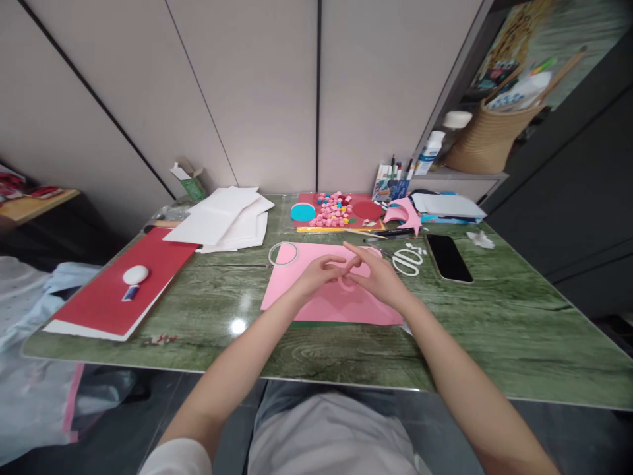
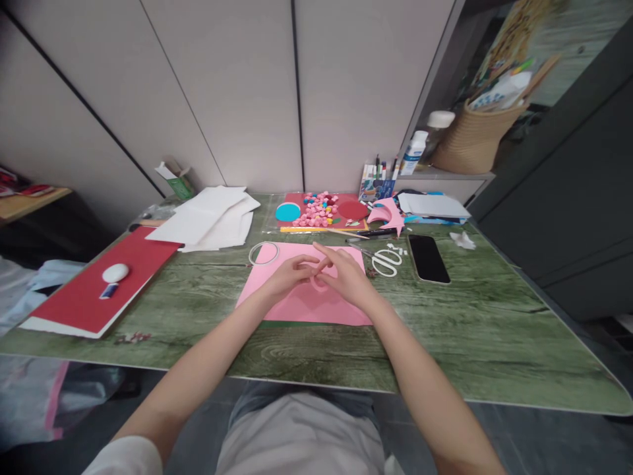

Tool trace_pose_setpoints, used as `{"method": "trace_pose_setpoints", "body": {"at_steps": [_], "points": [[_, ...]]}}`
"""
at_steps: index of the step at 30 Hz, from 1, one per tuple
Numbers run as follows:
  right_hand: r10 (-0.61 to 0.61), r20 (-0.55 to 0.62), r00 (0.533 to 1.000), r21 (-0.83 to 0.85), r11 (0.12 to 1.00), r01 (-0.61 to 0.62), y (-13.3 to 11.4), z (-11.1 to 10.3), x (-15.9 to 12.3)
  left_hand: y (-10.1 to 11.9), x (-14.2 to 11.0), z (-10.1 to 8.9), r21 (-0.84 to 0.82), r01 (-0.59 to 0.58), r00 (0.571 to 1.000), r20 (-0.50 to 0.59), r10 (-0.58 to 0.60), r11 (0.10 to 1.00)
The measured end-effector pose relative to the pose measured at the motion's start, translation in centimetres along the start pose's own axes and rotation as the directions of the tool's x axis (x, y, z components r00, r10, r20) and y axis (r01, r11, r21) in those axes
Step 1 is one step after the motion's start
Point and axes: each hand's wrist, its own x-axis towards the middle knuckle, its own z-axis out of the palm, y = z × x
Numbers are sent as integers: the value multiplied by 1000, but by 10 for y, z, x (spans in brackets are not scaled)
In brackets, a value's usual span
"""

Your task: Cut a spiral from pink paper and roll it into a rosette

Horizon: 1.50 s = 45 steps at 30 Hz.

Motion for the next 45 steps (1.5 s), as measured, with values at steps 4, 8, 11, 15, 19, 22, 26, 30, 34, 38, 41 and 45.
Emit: {"method": "trace_pose_setpoints", "body": {"at_steps": [4, 8, 11, 15, 19, 22, 26, 30, 34, 38, 41, 45], "points": [[-25, -27, 999, -26, 999, 25, -1, 2, 0, -3, -1, 4, -169, 47, 999, 16, -45, 985], [-17, -42, 999, 6, 1000, 18, -3, 3, 0, -5, -1, 4, -268, 82, 996, 58, -69, 960], [9, -29, 1000, 61, 998, -7, -5, 1, 0, -2, 0, 3, -279, 100, 994, 62, -86, 955], [27, -12, 1000, 120, 992, -25, -7, -3, 0, 2, 0, -1, -262, 98, 994, 71, -82, 960], [31, 4, 1000, 118, 992, -31, -9, -4, -1, 4, 0, -7, -191, 92, 987, 144, -65, 977], [37, 36, 999, 113, 993, -40, -9, -3, -2, 6, -1, -11, -120, 74, 977, 208, -47, 990], [10, 123, 992, 119, 993, -25, -10, -3, -2, 8, -2, -18, -19, 61, 962, 268, -54, 998], [-3, 189, 982, 141, 990, -24, -10, -3, -2, 5, -1, -21, 32, 60, 957, 283, -67, 998], [14, 209, 978, 161, 986, -49, -10, -5, -2, 1, 1, -18, -46, 65, 963, 264, -50, 997], [22, 207, 978, 167, 984, -58, -10, -4, -2, 3, 0, -15, -96, 113, 957, 277, -82, 989], [23, 191, 981, 182, 982, -58, -8, -3, -2, 6, -2, -13, -125, 131, 957, 274, -93, 983], [28, 112, 993, 182, 982, -48, -5, 0, -1, 8, -2, -9, -186, 133, 969, 232, -88, 973]]}}
